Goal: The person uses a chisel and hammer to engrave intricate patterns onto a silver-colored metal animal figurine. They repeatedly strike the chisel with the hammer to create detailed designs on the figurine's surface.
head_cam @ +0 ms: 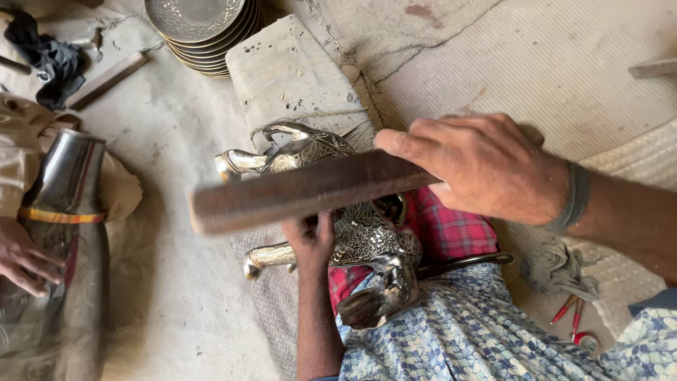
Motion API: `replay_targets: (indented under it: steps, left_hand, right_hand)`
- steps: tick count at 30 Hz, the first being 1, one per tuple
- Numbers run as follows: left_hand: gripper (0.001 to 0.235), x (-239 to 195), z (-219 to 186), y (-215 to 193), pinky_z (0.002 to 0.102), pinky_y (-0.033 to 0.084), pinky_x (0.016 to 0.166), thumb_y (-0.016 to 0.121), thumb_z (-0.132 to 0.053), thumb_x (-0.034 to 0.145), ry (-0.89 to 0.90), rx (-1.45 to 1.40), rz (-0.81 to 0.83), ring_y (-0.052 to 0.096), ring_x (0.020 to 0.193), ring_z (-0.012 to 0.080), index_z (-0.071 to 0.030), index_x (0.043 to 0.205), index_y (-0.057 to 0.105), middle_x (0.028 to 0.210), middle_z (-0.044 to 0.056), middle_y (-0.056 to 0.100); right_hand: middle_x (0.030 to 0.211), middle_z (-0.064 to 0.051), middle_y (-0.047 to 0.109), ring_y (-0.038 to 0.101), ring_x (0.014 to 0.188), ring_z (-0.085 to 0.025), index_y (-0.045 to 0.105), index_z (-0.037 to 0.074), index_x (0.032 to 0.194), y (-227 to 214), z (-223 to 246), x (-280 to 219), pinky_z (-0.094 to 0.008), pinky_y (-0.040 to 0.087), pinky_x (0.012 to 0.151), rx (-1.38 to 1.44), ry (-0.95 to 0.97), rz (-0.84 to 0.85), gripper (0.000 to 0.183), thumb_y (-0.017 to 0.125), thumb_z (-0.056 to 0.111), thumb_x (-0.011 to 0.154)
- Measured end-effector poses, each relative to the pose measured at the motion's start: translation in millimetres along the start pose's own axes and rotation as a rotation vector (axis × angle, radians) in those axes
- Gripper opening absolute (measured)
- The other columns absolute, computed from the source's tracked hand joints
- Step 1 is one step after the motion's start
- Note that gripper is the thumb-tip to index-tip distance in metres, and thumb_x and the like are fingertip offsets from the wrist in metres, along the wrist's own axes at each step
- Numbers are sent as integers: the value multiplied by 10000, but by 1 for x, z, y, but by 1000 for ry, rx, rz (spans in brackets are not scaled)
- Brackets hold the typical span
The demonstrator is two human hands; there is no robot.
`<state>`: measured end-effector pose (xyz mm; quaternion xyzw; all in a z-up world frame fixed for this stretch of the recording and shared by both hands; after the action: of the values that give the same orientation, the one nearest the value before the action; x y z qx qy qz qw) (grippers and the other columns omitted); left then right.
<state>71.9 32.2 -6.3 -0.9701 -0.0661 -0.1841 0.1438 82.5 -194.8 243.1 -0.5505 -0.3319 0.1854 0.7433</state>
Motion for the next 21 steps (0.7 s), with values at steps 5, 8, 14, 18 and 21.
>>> replay_targets:
  steps: [5, 8, 14, 18, 21]
  left_hand:
    - [77, 1, -3, 2, 270, 602, 576, 718, -61, 988, 93, 38, 31, 702, 675, 118, -83, 1050, 676, 819, 98, 746]
    - [296, -1, -9, -3, 303, 645, 701, 717, -73, 983, -30, -158, -51, 735, 824, 156, -71, 1235, 561, 957, 125, 737]
    - [543, -2, -26, -7, 347, 667, 932, 682, -48, 1034, -17, -328, -240, 755, 1058, 236, -166, 1436, 336, 1165, 181, 729]
    - [493, -1, -26, -2, 295, 630, 836, 684, -20, 1041, -40, -376, -143, 752, 1022, 225, -155, 1401, 375, 1132, 195, 757]
    - [504, -1, -24, 1, 273, 627, 791, 694, -14, 1022, -38, -365, -141, 755, 986, 209, -143, 1402, 388, 1101, 194, 764]
  right_hand:
    - [891, -86, 638, 670, 691, -227, 557, 109, 1449, 24, -13, -27, -387, 611, 608, -195, 31, 77, 711, 757, 110, 767]
    - [947, -95, 660, 676, 685, -202, 516, 131, 1512, 43, -37, -40, -360, 618, 611, -199, 123, 177, 666, 711, 71, 878]
    - [972, -131, 684, 700, 683, -248, 498, 93, 1476, 62, -69, -54, -379, 615, 550, -170, 236, 201, 746, 772, 94, 781]
    - [1015, -150, 679, 704, 643, -260, 457, 112, 1537, 81, -74, -58, -368, 617, 492, -201, 337, 398, 900, 791, 69, 702]
    - [1004, -173, 688, 703, 655, -260, 467, 65, 1484, 66, -61, -38, -382, 619, 532, -301, 149, 257, 833, 795, 84, 719]
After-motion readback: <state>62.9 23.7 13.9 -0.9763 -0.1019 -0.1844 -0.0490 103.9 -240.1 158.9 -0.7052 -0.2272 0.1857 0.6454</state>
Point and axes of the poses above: each hand's wrist, its own x-axis towards the middle knuckle, its own y-axis out of the palm, z = x × y, the point moved 6 cm from there along x, towards the middle knuckle
